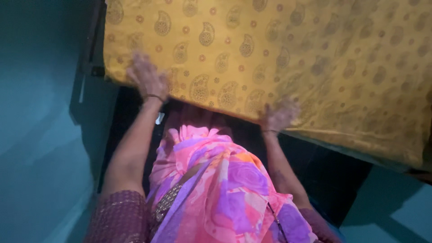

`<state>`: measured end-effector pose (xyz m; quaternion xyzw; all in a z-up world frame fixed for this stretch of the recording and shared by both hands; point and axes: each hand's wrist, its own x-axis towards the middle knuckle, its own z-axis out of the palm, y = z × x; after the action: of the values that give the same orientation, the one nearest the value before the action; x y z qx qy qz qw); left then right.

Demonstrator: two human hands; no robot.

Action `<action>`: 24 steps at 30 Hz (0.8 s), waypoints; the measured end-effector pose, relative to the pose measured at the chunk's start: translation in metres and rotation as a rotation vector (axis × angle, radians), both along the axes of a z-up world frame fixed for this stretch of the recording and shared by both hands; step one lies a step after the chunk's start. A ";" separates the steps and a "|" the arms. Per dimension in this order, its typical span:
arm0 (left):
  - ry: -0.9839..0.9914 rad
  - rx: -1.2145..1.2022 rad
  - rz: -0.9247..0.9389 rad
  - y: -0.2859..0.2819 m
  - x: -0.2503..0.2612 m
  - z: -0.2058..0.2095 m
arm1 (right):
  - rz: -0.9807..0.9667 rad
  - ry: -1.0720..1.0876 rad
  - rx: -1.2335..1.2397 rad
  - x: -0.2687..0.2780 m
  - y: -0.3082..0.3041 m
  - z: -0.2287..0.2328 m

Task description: The person smooths a large yellow patterned sheet on a flat surface using both hands. They repeatedly rub and press the fabric to remove wrinkles, moving from one section to another. The person also briefly handles a folded orange and green cloth on the side before returning to smooth the yellow sheet.

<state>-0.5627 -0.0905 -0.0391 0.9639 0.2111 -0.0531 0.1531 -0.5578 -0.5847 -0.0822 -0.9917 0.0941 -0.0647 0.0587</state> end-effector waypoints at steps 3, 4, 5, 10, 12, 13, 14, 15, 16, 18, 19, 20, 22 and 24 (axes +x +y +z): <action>-0.043 -0.037 -0.232 -0.051 0.021 -0.016 | 0.349 -0.110 0.209 -0.001 0.091 0.005; 0.013 -0.043 -0.293 -0.067 0.024 -0.022 | 0.410 -0.038 0.240 -0.001 0.121 0.012; -0.030 0.022 -0.382 -0.083 0.023 -0.027 | 0.472 0.032 0.272 0.001 0.151 0.021; -0.037 0.030 -0.523 -0.085 0.012 -0.028 | 0.615 0.178 0.293 0.005 0.243 0.045; -0.046 0.018 -0.514 -0.050 0.008 -0.018 | 0.618 0.272 0.107 0.009 0.225 0.041; 0.086 -0.018 -0.408 -0.026 0.008 -0.013 | 0.623 0.322 0.015 0.009 0.209 0.037; 0.217 -0.054 -0.301 -0.001 0.008 -0.008 | 0.541 0.316 0.000 0.006 0.188 0.033; 0.115 -0.016 -0.258 0.025 0.005 -0.002 | 0.460 0.303 -0.015 0.007 0.165 0.028; 0.014 0.023 -0.215 0.052 0.003 0.004 | 0.340 0.256 0.000 0.009 0.141 0.022; 0.135 0.100 -0.051 0.097 0.005 0.009 | 0.072 0.175 -0.115 0.001 0.089 0.013; 0.173 0.050 0.034 0.113 0.003 0.012 | -0.006 0.020 0.058 -0.003 0.059 0.014; 0.211 -0.001 0.118 0.129 -0.001 0.016 | -0.183 0.081 -0.065 -0.004 0.033 0.014; 0.060 0.018 0.223 0.140 -0.004 0.016 | -0.534 0.197 -0.092 -0.011 0.002 0.014; -0.020 0.038 0.211 0.143 0.001 0.016 | -0.695 0.209 -0.021 -0.014 -0.005 0.015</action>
<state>-0.5620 0.0528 -0.0235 0.9396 0.3109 -0.0232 0.1414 -0.5720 -0.5901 -0.0671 -0.9023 0.4305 0.0199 0.0129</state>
